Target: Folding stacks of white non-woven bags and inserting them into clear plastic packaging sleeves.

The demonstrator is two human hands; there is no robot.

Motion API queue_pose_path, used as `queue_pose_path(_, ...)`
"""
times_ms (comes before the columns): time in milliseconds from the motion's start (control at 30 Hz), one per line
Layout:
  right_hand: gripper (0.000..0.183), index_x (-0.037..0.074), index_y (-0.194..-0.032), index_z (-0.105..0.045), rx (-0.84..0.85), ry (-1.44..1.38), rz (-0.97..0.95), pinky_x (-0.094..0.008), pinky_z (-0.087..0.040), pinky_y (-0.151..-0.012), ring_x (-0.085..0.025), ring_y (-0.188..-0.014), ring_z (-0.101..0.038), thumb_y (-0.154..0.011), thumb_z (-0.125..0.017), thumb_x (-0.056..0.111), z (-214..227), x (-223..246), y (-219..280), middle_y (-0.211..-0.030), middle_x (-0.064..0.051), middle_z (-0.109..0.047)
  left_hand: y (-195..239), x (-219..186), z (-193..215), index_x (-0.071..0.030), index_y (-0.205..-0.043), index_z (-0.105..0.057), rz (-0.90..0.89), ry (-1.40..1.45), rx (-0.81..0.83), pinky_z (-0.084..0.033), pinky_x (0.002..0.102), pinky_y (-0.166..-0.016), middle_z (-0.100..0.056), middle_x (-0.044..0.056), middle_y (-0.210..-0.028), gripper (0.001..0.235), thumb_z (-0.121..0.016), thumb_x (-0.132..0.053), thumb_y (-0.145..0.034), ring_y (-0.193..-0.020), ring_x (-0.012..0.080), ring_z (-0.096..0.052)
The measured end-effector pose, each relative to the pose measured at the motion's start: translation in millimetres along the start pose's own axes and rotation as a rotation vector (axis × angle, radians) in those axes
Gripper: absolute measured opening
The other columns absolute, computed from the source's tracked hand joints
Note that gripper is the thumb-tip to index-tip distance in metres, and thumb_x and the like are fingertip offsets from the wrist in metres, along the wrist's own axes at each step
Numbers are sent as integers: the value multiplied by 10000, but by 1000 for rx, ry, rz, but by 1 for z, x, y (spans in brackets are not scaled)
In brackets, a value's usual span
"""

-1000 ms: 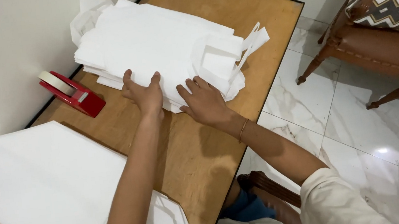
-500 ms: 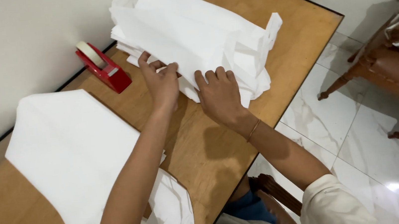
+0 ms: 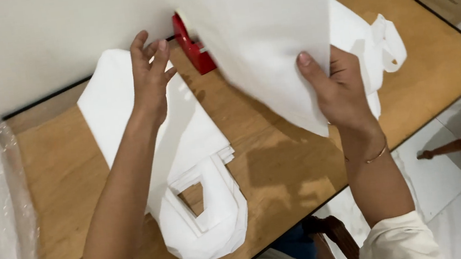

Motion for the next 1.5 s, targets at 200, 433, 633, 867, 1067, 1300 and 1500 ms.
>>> queue_pose_path(200, 445, -3, -1131, -490, 225, -616, -447, -325, -487, -850, -226, -1007, -558, -762, -508, 247, -60, -20, -16, -1110, -111, -553, 44, -41, 41, -145, -1129, -460, 82, 214, 44, -509, 299, -807, -580, 37, -1090, 464, -622, -214, -699, -958, 166, -583)
queue_pose_path(433, 950, 30, -1340, -209, 1071, -1168, -324, -595, -396, -871, -457, -1039, -473, -669, -453, 656, -100, -49, 36, -1194, -225, -456, 58, -53, 103, -150, -1086, -413, -84, 237, -224, -559, 340, -750, -587, 88, -1017, 411, -593, -26, -738, -863, 191, -600)
queue_pose_path(633, 1027, 318, -1276, 279, 1009, -991, -170, -501, -493, -747, -400, -1010, -502, -799, -629, 362, -102, -50, 75, -971, -414, -472, 68, -33, 140, -152, -1095, -363, 108, 58, -410, -576, 297, -659, -559, 64, -1011, 416, -559, -68, -737, -826, 163, -604)
queue_pose_path(867, 477, 114, -1175, -430, 901, -526, -81, -337, -480, -650, -216, -715, -534, -733, -595, 41, -115, -77, 91, -896, -117, -526, 72, 62, 187, -11, -1185, -324, 71, -340, -346, -497, 419, -767, -540, 186, -1028, 460, -566, -108, -806, -941, 284, -563)
queue_pose_path(1067, 394, 74, -1062, -619, 999, -257, -223, -236, -404, -596, -107, -624, -418, -675, -689, 68, -112, -120, 98, -689, -40, -549, 89, 56, 171, 21, -1235, -312, 153, -567, -332, -464, 444, -810, -516, 240, -1046, 499, -540, -155, -827, -1003, 329, -519)
queue_pose_path(1300, 560, -128, -1183, -370, 1039, -864, -519, -293, -549, -510, -197, -643, -625, -791, -541, 233, -113, -141, 97, -847, -224, -616, 93, 46, 155, 69, -1240, -291, 156, -681, -306, -438, 456, -850, -480, 278, -1103, 518, -514, -179, -843, -1065, 356, -473)
queue_pose_path(1500, 446, -75, -1155, -445, 1159, -635, -460, -351, -567, -492, -217, -614, -636, -785, -540, 156, -119, -131, 101, -834, -149, -613, 98, 41, 145, 96, -1237, -292, 142, -701, -308, -413, 466, -878, -443, 285, -1150, 511, -498, -172, -854, -1098, 369, -439)
Point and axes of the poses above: each hand's wrist, its own y-axis away from the middle knuckle, its own z-axis out of the back of the hand, x = y × z, the point moved 4 cm from there along -y, towards the middle knuckle
